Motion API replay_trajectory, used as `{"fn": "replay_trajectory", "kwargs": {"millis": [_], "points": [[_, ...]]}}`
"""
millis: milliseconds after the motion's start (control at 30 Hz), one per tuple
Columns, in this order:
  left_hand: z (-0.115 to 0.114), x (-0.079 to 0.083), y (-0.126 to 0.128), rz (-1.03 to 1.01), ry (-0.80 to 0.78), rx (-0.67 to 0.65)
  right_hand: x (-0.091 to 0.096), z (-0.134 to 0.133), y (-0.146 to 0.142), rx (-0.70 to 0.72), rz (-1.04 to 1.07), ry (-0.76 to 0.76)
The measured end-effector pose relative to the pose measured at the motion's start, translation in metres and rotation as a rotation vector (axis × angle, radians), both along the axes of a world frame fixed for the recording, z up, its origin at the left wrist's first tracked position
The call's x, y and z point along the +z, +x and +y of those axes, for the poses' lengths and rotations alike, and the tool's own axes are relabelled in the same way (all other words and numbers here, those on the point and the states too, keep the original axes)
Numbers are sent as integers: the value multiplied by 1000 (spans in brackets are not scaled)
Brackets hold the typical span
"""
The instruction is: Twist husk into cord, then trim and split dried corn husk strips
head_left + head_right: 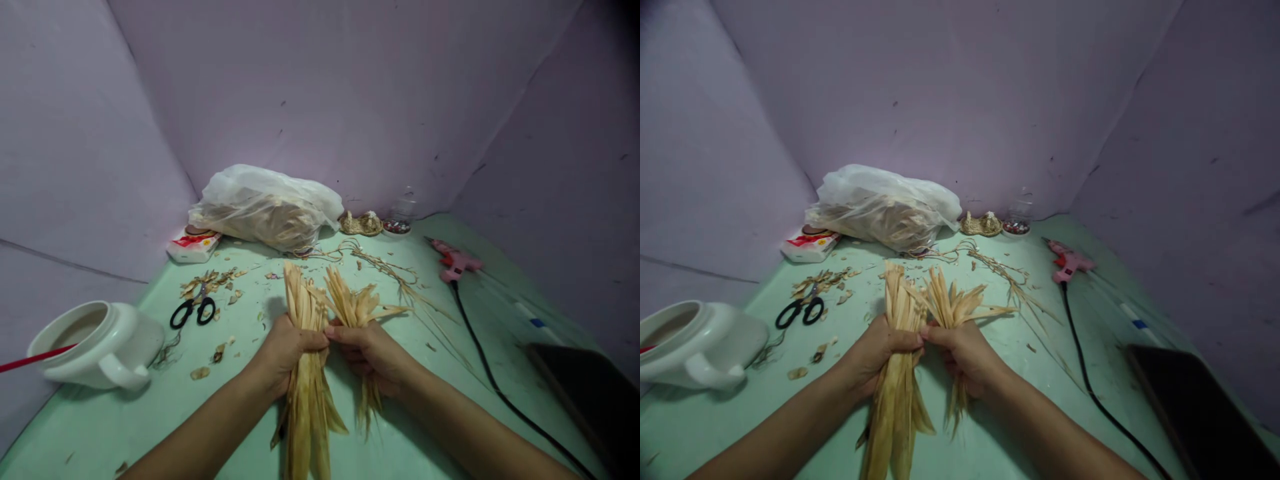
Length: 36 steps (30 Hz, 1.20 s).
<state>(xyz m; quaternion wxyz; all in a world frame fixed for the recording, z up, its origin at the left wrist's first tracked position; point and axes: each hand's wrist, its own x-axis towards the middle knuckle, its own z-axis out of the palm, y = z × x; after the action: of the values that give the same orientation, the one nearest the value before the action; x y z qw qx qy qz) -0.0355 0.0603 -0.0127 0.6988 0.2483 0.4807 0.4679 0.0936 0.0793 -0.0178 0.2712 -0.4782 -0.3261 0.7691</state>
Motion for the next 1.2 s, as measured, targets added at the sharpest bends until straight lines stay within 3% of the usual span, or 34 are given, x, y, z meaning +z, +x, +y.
{"fn": "replay_trajectory", "kwargs": {"millis": [400, 667, 800, 933, 1200], "points": [[1, -1, 1, -75, -56, 94, -6, 0, -1, 11, -51, 61], [2, 6, -5, -208, -307, -27, -7, 3, 5, 65, 100, -34], [5, 5, -7, -106, -266, 10, -5, 8, 6, 9, 241, -86], [7, 1, -8, -40, -188, 102, 12, 18, 14, -127, 294, -70], [7, 1, -9, 19, -207, 99, 70, 31, 64, -193, 482, 77]]}}
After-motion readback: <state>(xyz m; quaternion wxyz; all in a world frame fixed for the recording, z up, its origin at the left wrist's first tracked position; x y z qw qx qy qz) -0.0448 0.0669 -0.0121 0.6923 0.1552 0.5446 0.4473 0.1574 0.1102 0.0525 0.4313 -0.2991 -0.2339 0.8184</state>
